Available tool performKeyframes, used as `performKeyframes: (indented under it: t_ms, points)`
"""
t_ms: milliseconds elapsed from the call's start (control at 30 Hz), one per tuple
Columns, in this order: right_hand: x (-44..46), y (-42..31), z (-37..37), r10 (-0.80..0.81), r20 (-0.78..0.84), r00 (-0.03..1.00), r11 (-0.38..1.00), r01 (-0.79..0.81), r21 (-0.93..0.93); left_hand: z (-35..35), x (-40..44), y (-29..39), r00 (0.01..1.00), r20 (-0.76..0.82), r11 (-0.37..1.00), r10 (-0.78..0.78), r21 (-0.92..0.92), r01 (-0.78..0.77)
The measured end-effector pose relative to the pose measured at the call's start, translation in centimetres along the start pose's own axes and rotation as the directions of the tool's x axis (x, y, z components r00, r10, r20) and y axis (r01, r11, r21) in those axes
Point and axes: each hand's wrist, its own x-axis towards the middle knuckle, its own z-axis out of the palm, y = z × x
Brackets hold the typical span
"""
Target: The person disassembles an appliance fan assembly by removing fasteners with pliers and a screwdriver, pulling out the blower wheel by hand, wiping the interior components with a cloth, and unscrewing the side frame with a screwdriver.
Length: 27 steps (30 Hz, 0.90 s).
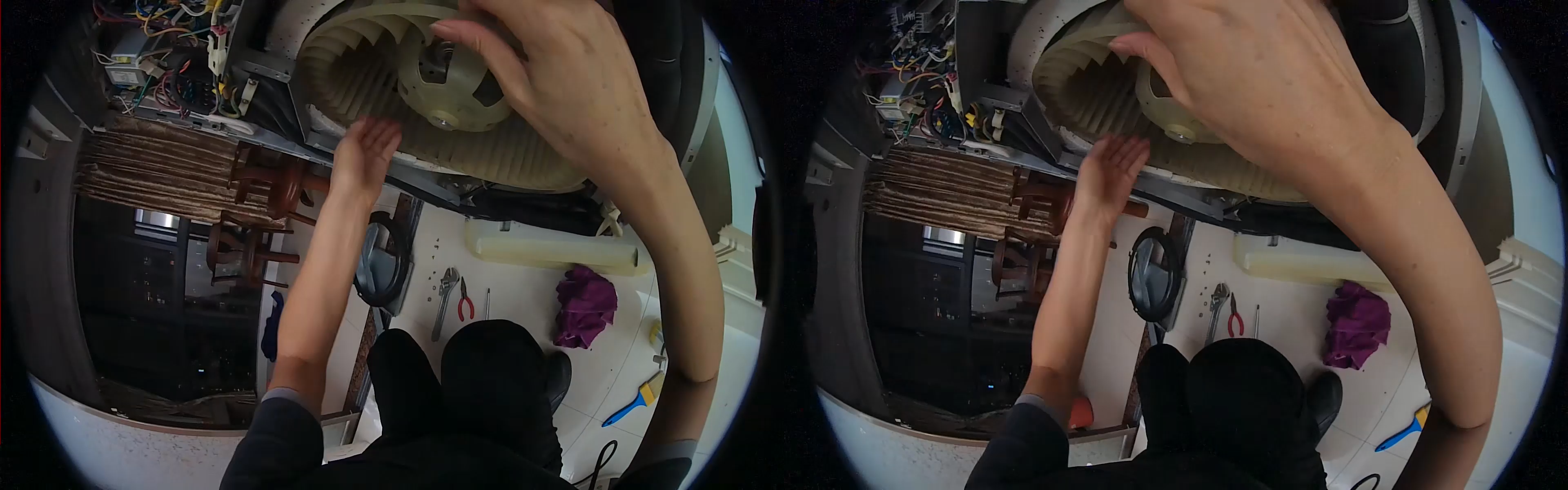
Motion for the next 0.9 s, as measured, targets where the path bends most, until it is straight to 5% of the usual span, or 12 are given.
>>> performKeyframes:
  t_ms: [67,100,167,200,267,500,567,600,667,900]
  points:
    - [-0.1,0.7,-0.4,-0.022,-0.036,0.999,1.000,0.022,-0.008,1.3,0.7,-0.1,0.968,-0.135,0.824,-0.212,-0.557,0.102]
    - [0.9,-0.5,0.5,-0.028,-0.050,0.998,1.000,0.028,-0.015,1.6,0.7,0.0,0.968,-0.130,0.825,-0.212,-0.555,0.106]
    - [1.1,-1.3,0.7,-0.040,-0.065,0.997,0.999,0.038,-0.026,1.9,0.6,-0.2,0.978,-0.041,0.508,-0.205,-0.858,0.070]
    - [0.9,-1.1,0.8,-0.047,-0.070,0.996,0.999,0.045,-0.026,1.4,0.7,-0.4,0.977,-0.044,0.505,-0.210,-0.861,0.069]
    - [0.7,-0.3,0.8,-0.066,-0.086,0.994,0.998,0.063,-0.029,0.4,1.5,-0.3,0.969,0.092,0.260,-0.228,-0.954,0.151]
    - [0.8,0.1,1.6,-0.121,-0.159,0.980,0.991,0.111,-0.071,-1.2,4.6,-1.9,0.975,0.113,0.257,-0.190,-0.953,0.160]
    - [1.5,-0.3,1.5,-0.141,-0.186,0.972,0.988,0.126,-0.093,0.1,5.0,-1.5,0.947,-0.148,0.426,-0.287,-0.904,-0.013]
    - [2.0,-0.6,1.6,-0.152,-0.199,0.968,0.985,0.133,-0.106,0.7,4.8,-1.3,0.948,-0.139,0.426,-0.285,-0.905,-0.005]
    - [1.4,0.9,0.7,-0.172,-0.225,0.959,0.981,0.145,-0.129,1.6,4.7,-1.1,0.909,-0.331,0.652,-0.253,-0.752,-0.093]
    - [-2.3,2.7,1.3,-0.203,-0.234,0.951,0.976,0.178,-0.125,1.0,5.7,-2.9,0.917,-0.370,0.793,-0.146,-0.598,-0.115]
